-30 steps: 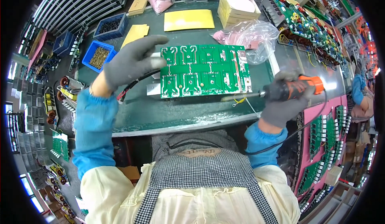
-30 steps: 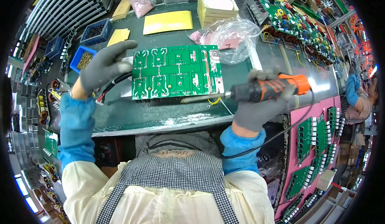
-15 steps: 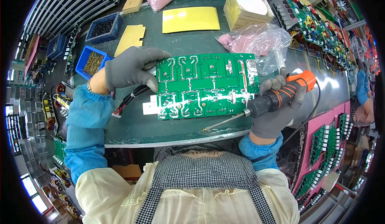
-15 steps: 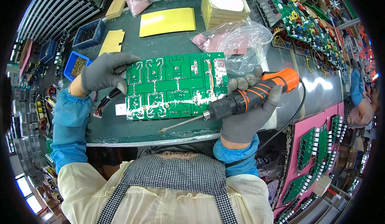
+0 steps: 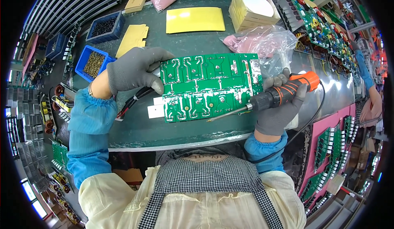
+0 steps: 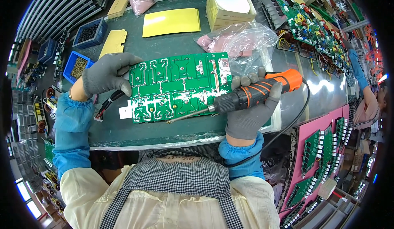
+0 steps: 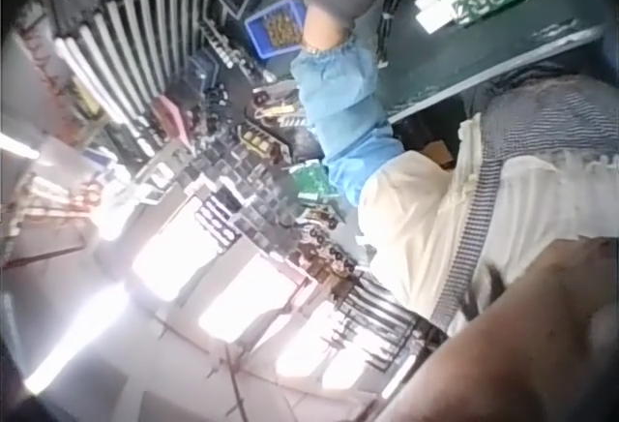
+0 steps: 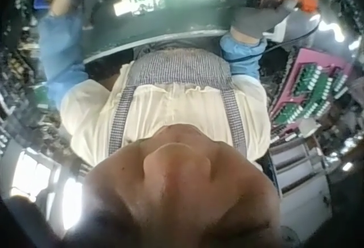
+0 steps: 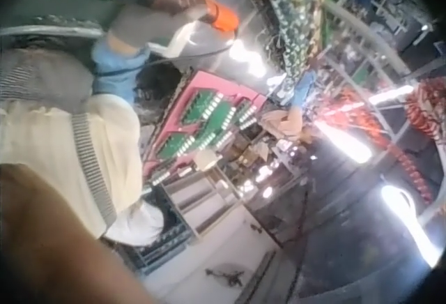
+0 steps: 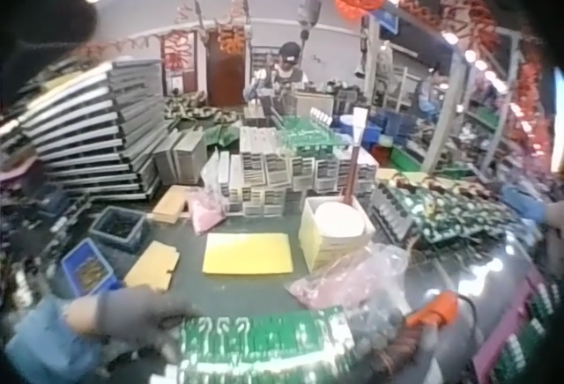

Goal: Assembling electronic components and circuit boards onto a large heatsink using an electric screwdriver and thermal paste.

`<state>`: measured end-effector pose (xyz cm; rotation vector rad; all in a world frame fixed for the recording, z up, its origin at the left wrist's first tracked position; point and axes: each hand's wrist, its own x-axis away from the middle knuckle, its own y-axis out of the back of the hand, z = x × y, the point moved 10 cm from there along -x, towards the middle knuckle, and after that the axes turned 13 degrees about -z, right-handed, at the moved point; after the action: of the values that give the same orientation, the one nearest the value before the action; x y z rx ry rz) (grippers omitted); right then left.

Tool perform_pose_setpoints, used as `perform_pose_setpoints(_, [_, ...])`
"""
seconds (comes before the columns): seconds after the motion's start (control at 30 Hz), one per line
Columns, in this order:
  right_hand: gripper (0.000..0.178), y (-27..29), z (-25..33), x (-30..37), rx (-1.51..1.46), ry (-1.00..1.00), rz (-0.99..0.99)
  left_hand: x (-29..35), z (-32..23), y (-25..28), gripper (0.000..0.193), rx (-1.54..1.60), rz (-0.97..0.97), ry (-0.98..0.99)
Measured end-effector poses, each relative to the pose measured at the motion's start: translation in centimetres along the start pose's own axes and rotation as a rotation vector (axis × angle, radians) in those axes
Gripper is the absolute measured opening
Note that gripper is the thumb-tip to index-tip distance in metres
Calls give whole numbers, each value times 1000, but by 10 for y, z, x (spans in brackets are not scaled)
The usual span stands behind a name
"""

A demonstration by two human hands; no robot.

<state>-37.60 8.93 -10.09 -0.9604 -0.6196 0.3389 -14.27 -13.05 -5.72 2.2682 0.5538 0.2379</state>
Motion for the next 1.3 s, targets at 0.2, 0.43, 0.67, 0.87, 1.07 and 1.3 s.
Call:
perform_pose_setpoints(0.2, [55,-7,2,2,1,15,89,1,5,-2,95,24,16,-2])
perform_pose_setpoints(0.43, [56,-5,2,-3,22,38,70,3,2,0,95,-16,-1,-47])
perform_pose_setpoints(0.67, [58,-2,6,-3,47,87,85,1,12,-15,40,372,87,287])
perform_pose_setpoints(0.87, [57,-30,33,7,78,228,173,-1,16,-10,32,156,-108,282])
perform_pose_setpoints(1.07, [53,-117,68,53,155,528,477,-2,21,-7,34,140,-145,258])
perform_pose_setpoints(1.3, [75,-181,21,84,447,820,730,-3,19,-7,32,197,-169,246])
